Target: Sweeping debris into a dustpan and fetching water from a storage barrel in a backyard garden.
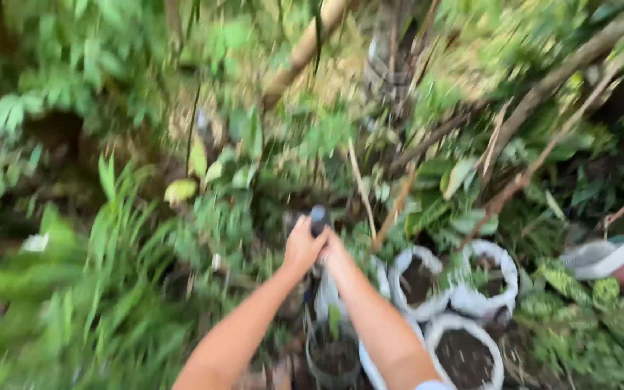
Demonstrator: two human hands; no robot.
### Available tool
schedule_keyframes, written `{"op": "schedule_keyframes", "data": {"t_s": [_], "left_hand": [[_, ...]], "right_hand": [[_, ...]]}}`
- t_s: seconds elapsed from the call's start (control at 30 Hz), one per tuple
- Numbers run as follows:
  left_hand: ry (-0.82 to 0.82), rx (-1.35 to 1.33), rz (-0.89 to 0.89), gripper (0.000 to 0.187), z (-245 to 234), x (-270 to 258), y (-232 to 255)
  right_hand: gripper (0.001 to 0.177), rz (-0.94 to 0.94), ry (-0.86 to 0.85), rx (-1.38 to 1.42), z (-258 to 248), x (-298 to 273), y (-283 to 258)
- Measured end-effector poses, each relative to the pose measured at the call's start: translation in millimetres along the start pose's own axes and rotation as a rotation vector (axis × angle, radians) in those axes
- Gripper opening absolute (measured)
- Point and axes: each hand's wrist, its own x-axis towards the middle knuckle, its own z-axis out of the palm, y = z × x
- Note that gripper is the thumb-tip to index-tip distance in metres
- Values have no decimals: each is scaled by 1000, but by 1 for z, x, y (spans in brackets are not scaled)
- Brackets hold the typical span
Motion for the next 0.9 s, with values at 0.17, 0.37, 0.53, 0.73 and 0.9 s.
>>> {"op": "schedule_keyframes", "data": {"t_s": [0.17, 0.37, 0.53, 0.73, 0.9], "left_hand": [[-70, 73, -185, 42, 6, 50, -63], [-202, -18, -119, 42, 9, 67, -129], [-383, -66, 65, 74, 4, 38, -193], [-946, 241, -292, 102, -11, 41, -176], [-809, 197, -179, 93, 15, 43, -211]], "right_hand": [[30, -126, -5, -144, 12, 50, 0], [23, -9, 162, -315, -23, 115, -16], [37, -186, 361, -709, -47, 132, -8], [97, -289, 706, -1830, 37, 51, 2], [95, -66, 788, -1851, 83, 23, 4]]}}
